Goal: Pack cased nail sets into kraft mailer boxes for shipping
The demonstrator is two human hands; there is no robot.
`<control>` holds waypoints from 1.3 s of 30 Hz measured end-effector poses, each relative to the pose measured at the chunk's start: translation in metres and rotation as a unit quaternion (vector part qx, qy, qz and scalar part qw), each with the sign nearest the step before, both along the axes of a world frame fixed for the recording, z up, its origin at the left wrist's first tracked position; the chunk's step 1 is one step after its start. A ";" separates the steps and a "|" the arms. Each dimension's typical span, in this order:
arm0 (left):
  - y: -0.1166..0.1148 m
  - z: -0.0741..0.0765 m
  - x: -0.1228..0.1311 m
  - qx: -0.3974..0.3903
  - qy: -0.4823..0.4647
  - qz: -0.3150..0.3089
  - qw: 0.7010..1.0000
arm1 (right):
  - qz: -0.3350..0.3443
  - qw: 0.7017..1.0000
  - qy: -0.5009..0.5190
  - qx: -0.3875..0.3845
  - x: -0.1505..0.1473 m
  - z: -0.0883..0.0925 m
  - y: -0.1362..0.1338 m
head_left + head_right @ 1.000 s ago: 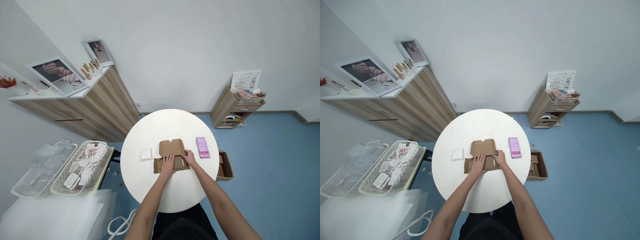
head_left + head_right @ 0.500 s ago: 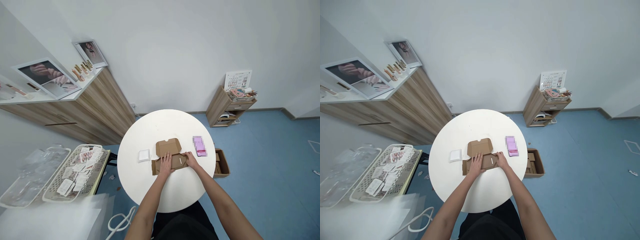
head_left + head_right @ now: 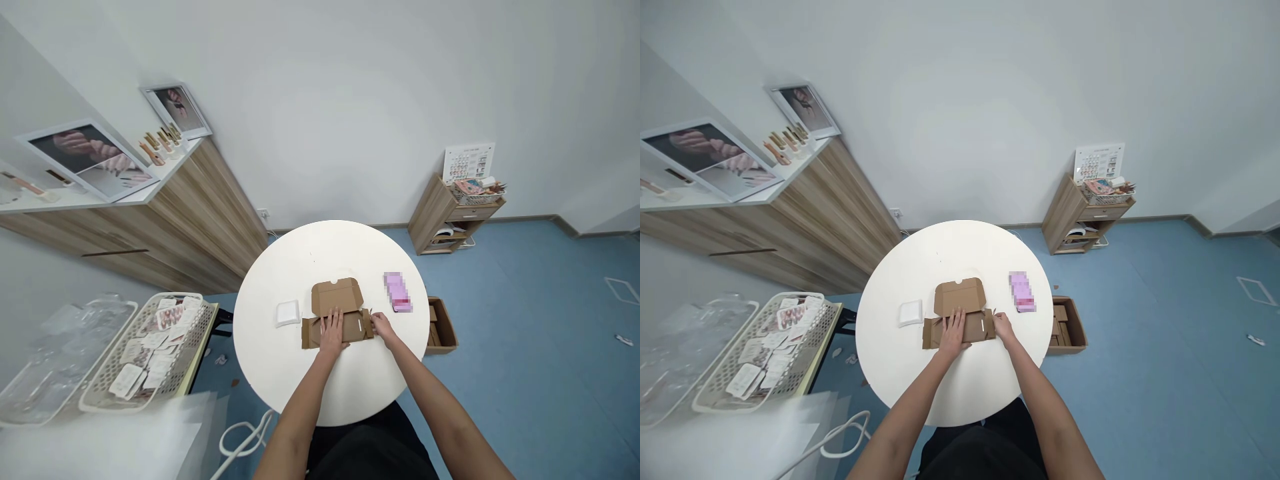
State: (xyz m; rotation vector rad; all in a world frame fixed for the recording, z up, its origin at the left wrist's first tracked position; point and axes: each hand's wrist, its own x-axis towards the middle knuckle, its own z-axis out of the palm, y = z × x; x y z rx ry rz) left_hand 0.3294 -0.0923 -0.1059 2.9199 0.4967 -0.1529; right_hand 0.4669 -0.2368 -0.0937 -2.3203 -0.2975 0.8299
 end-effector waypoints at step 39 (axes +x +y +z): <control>0.002 0.011 -0.001 -0.035 0.031 0.008 0.999 | 0.393 0.888 -0.212 -0.114 -0.025 0.046 0.053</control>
